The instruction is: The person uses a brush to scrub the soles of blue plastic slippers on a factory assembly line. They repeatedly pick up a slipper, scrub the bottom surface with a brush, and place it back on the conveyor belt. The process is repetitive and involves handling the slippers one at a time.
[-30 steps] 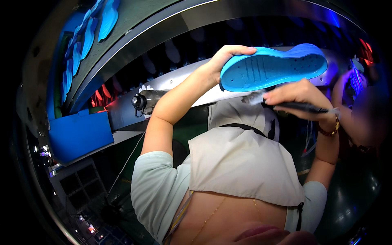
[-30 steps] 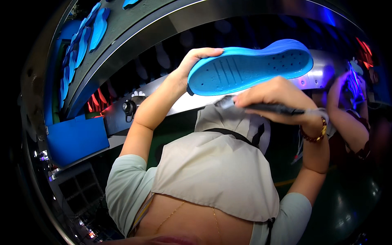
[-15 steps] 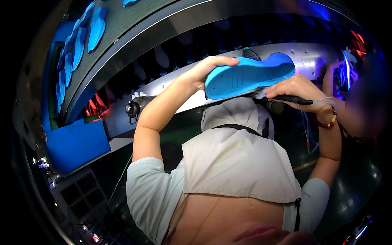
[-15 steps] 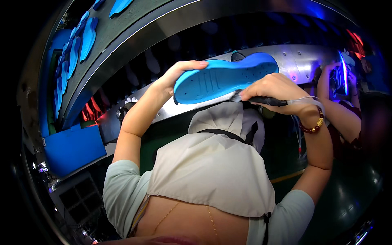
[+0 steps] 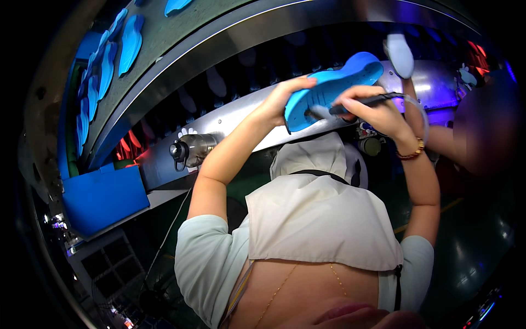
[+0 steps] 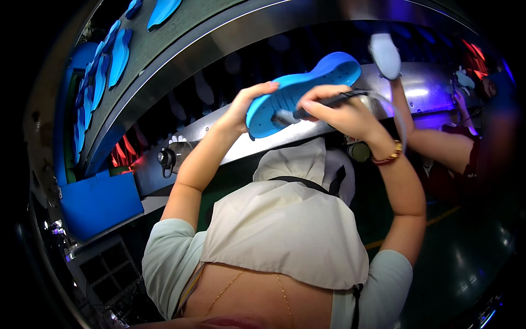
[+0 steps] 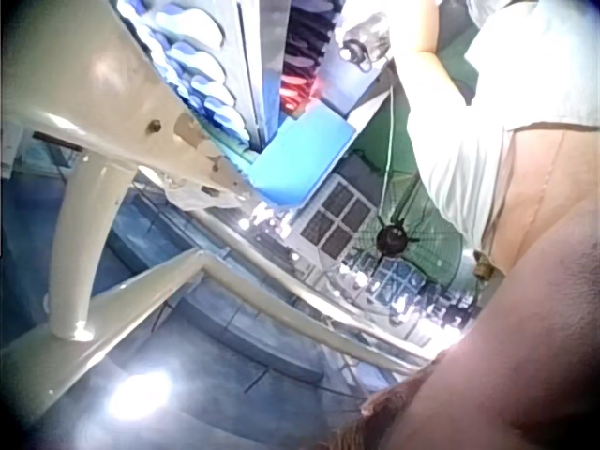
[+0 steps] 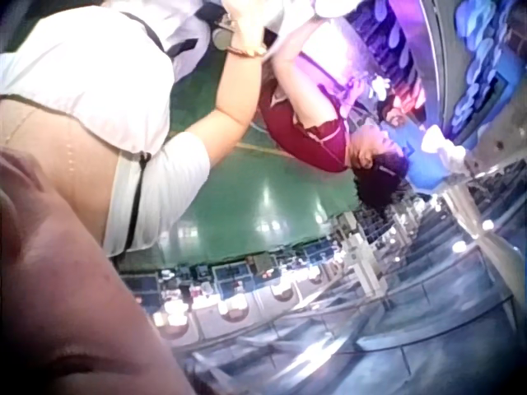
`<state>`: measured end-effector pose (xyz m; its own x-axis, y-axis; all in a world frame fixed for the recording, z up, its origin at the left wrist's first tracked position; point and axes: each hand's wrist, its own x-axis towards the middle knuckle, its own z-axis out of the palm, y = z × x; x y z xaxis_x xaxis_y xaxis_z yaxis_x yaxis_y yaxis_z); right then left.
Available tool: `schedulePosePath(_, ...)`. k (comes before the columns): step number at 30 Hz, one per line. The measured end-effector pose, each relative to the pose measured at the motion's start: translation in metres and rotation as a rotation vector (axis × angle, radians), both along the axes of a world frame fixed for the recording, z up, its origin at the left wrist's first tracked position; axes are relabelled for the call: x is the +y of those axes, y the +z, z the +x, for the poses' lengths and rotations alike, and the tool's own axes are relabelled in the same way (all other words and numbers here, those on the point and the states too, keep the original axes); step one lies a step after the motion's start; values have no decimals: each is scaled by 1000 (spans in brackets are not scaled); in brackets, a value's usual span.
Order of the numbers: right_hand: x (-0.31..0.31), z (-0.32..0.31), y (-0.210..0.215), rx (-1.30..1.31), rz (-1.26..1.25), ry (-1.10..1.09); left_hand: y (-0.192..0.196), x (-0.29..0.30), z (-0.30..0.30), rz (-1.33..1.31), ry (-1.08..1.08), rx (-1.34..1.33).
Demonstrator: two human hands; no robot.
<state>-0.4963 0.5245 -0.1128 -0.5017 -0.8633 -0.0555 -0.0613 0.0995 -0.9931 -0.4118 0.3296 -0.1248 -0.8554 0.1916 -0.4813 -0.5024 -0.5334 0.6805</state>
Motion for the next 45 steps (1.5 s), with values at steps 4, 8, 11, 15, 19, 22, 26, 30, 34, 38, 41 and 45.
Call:
schedulePosePath(4, -22, -1, -8, -171, -5, -223, -9, 7, -3, -136, 28, 102)
schedulePosePath(8, -26, -6, -20, -211, -18, -290, -14, 12, -2, -152, 61, 146)
schedulePosePath(11, -27, -9, -25, -243, -4, -349, -20, 13, -1, -167, 81, 139)
schedulePosePath(15, -18, -28, -48, -100, -11, -549, -34, 9, 1, -147, 132, 85)
schedulePosePath(19, -10, -49, -86, -174, -189, -793, -42, 4, 5, 150, 203, -22)
schedulePosePath(22, -24, -16, -106, 119, -51, -712, -56, 12, -5, 345, 270, -19)
schedulePosePath(26, -37, 29, -88, 610, 71, -696, -54, 16, -2, 301, 295, -46)
schedulePosePath(30, -26, 48, -69, 546, -115, -511, -70, -1, -12, 348, 286, -49)
schedulePosePath(34, 16, 25, -70, 12, -178, -285, -62, 0, -10, 230, 189, -66)
schedulePosePath(38, 74, 16, -75, -547, -650, -606, -42, -1, -12, 328, 120, -147)
schedulePosePath(41, 110, 20, -93, -594, -703, -933, -28, 6, -21, 397, 108, -94)
schedulePosePath(45, 134, 44, -122, -600, -569, -1182, -1, 26, -45, 458, 86, -16)
